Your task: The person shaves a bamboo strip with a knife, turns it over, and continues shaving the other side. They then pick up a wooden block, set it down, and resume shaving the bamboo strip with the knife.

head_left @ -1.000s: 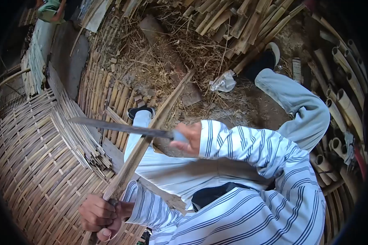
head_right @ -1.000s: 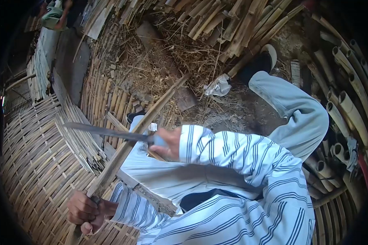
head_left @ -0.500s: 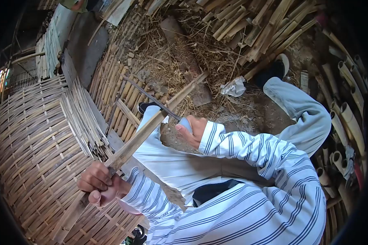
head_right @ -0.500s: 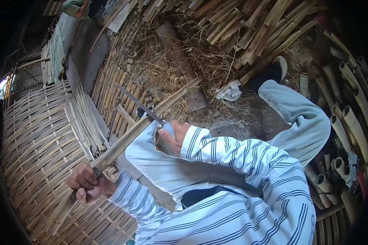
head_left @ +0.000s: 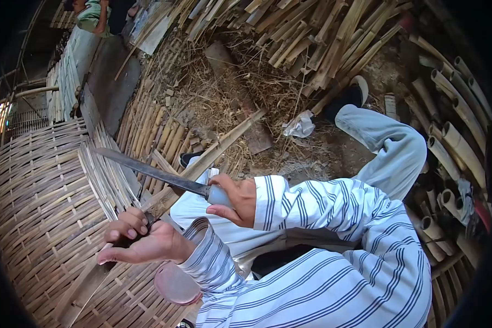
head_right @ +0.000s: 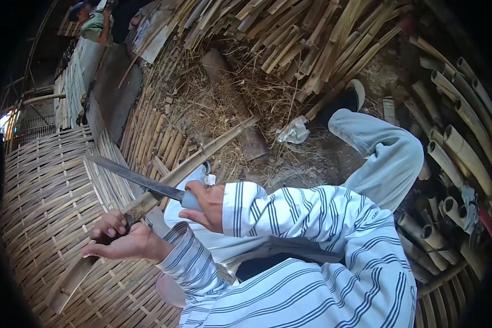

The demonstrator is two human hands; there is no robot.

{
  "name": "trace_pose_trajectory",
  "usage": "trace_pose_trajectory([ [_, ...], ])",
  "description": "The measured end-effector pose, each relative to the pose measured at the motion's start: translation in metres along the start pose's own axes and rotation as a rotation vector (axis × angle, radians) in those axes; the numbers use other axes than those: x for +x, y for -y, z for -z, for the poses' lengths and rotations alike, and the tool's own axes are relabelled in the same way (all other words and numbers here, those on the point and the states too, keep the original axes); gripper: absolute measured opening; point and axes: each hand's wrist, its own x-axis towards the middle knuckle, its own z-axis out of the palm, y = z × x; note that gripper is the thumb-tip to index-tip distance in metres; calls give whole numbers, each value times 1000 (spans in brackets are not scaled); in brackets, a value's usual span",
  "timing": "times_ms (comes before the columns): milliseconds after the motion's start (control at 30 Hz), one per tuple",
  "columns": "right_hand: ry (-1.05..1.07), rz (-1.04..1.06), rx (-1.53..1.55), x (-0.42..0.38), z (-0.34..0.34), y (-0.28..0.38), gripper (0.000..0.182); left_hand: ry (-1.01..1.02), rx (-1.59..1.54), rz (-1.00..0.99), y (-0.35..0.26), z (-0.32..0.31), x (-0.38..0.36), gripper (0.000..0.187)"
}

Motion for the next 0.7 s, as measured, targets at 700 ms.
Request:
trace_pose_trajectory([
  [700, -11, -330, -38, 28, -4, -123, 46, 132, 143, 35, -2, 24, 11, 42],
])
